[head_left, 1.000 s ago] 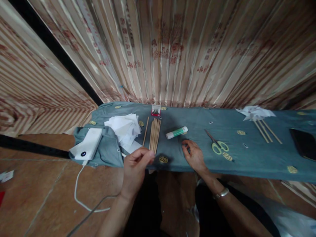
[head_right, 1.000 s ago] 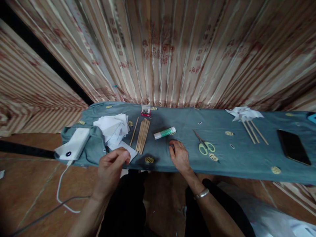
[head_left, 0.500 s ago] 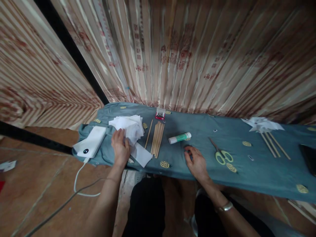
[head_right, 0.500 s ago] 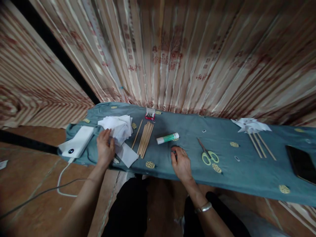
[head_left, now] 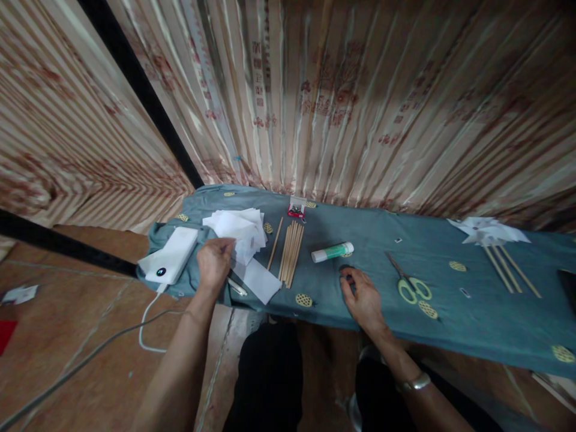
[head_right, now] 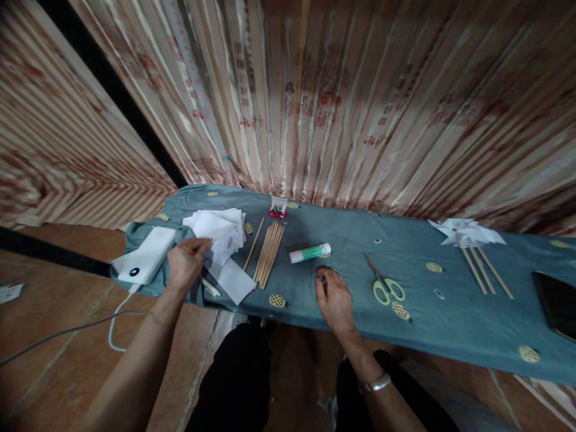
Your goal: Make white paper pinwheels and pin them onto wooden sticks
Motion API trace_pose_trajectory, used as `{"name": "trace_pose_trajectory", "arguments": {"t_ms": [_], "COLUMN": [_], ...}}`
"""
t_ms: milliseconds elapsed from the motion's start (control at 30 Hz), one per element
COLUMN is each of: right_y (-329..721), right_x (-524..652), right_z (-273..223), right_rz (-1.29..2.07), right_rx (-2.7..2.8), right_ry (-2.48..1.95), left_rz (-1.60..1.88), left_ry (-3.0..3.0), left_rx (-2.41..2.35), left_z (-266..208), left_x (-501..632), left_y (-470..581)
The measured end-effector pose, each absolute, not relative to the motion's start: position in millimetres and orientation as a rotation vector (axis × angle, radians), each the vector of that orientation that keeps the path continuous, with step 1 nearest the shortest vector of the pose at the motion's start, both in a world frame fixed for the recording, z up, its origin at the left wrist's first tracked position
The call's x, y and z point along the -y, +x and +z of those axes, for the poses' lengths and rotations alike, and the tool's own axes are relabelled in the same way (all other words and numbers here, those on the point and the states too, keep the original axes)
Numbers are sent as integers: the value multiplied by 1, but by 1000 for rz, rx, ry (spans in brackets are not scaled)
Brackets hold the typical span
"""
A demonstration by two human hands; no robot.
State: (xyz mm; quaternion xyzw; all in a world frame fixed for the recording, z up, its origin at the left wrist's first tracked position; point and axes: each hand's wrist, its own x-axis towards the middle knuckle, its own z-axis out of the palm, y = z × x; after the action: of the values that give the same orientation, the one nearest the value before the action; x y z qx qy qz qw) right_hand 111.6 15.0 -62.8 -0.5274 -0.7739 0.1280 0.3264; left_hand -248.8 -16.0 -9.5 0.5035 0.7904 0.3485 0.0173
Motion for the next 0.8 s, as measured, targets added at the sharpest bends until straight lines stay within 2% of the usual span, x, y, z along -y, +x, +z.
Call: {"name": "trace_pose_trajectory", "arguments": {"t_ms": [200,433,633,800], "right_y": [111,111,111,112], "right_x": [-15,-15,-15,-14], "right_z": [-62,-59,-59,-57], "right_rz": [330,338,350,368], "right_rx": [2028,2023,2025,2036], "right_ry": [-1353,-1358,-1374,-1359], "left_rz": [1032,1211,1517,1481], "left_ry": [1411,1374,1310,1298], "left_rx": [-2493,-2455,-2327,-2346], "left_z": [-8,0,12,15], "left_x": [12,15,18,19], "left_y": [-249,-249,-247,-243]}}
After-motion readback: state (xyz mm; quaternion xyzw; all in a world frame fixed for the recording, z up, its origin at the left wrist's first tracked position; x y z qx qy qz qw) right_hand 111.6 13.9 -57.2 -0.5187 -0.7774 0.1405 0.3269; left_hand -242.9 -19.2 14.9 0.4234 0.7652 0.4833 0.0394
